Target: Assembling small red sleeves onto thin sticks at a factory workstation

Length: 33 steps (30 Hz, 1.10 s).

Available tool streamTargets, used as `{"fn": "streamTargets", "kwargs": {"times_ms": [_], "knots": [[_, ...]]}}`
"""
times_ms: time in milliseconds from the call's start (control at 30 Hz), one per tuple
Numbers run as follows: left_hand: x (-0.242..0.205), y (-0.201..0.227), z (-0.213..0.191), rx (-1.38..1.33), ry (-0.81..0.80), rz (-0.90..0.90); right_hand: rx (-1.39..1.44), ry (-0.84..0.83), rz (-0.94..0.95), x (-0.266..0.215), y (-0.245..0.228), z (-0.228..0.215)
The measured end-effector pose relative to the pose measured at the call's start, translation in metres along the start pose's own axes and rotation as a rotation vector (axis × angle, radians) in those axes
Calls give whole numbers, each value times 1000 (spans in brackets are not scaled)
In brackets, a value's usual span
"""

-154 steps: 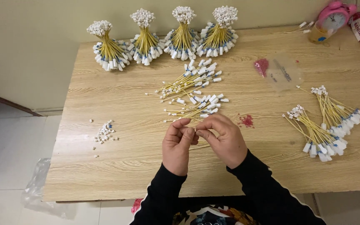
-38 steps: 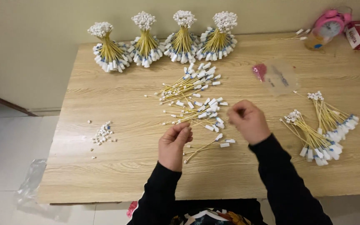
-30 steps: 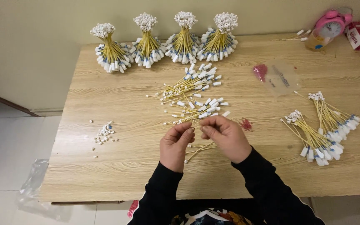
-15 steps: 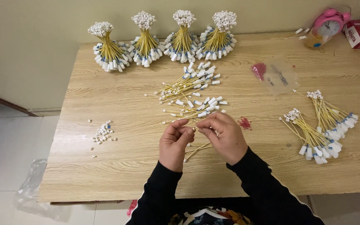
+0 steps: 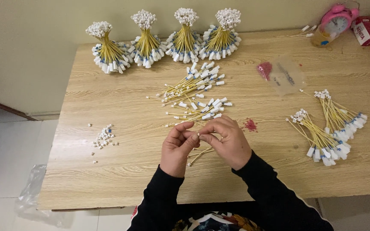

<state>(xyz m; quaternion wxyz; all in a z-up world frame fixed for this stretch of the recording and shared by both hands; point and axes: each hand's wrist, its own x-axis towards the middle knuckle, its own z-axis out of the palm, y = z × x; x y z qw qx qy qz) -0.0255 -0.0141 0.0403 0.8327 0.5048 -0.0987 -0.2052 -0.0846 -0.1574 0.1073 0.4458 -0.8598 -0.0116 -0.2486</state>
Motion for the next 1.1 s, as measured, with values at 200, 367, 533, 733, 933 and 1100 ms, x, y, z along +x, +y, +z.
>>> {"fn": "streamTargets", "kwargs": {"times_ms": [200,367,533,733,933,1100], "knots": [[-2,2,0,-54,4,-3,82,71,16,-5,-12,9],[-4,-3,-8,-68,15,-9,210,-22,58,-5,0,11],[-1,5,-10,-69,-27,4,345,-73,185,-6,2,2],[-11,3,-17,51,-95,19,325,-153,242,-11,-4,-6],[-15,5,-17,203,-79,-19,165,-282,170,-1,-4,-5],[26,26,-31,638,-204,-64,52,-256,182,-2,40,27]]}}
